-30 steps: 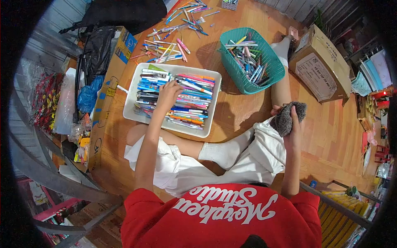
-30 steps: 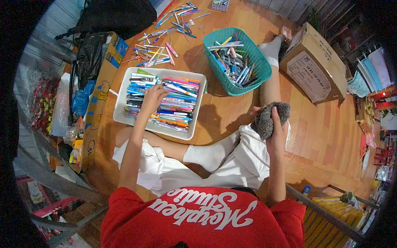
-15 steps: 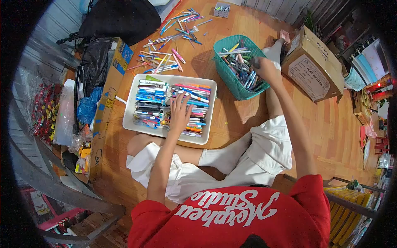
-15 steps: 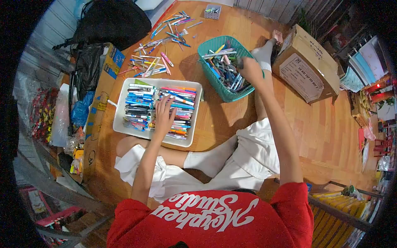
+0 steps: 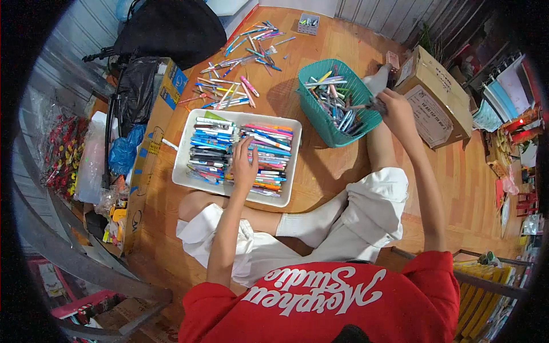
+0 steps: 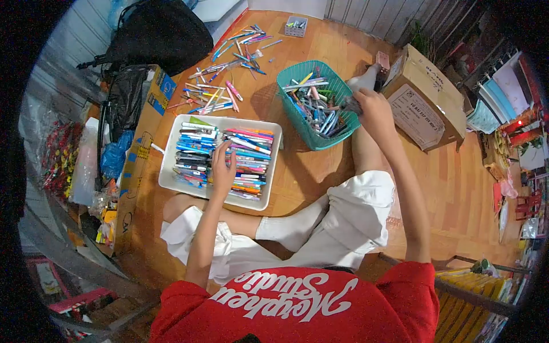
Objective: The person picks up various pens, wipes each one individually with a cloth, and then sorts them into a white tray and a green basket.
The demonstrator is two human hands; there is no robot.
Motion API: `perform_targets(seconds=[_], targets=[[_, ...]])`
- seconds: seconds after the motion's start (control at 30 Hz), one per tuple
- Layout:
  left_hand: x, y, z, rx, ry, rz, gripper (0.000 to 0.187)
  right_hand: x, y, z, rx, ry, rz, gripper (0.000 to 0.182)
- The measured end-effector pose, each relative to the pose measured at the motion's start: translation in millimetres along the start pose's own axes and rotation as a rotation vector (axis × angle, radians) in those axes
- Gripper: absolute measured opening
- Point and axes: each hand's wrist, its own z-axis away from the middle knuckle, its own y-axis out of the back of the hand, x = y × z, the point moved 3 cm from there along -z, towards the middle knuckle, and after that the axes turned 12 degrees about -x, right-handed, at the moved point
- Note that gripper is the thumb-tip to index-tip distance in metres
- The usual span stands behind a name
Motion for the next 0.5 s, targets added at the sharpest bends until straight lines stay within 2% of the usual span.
perform_targets(seconds=[0.07, 0.13, 0.17, 0.2, 0.23, 0.3, 0.4, 0.43, 0.5], targets=[[22, 2, -2, -0.018, 0.043, 0.284, 0.026, -25, 33, 29, 0.057, -0.040, -0.280, 0.021], [47, 4, 0, -0.106, 0.077, 0.648, 0.027, -47, 45, 58, -0.001, 0.031, -0.516, 0.027], [76, 15, 2, -0.196, 0.119, 0.867, 0.034, -58, 42, 71, -0.071, 0.066, -0.563, 0.030], [90, 16, 8, -0.369, 0.118, 0.993, 0.038, -68, 39, 80, -0.140, 0.102, -0.613, 0.032], [108, 15, 17, -0.492, 0.024, 1.076, 0.034, -79, 39, 86, -0.148, 0.133, -0.689, 0.032], [146, 21, 37, -0.630, -0.010, 0.775, 0.038, -102, 41, 89, -0.158, 0.202, -0.843, 0.034], [168, 37, 50, -0.625, -0.041, 0.403, 0.030, -118, 35, 89, -0.013, 0.130, -0.948, 0.034], [172, 43, 50, -0.569, -0.045, 0.446, 0.023, -115, 31, 91, 0.128, 0.113, -0.940, 0.033], [168, 43, 62, -0.513, 0.115, 0.656, 0.021, -114, 2, 94, 0.257, -0.117, -1.724, 0.043]])
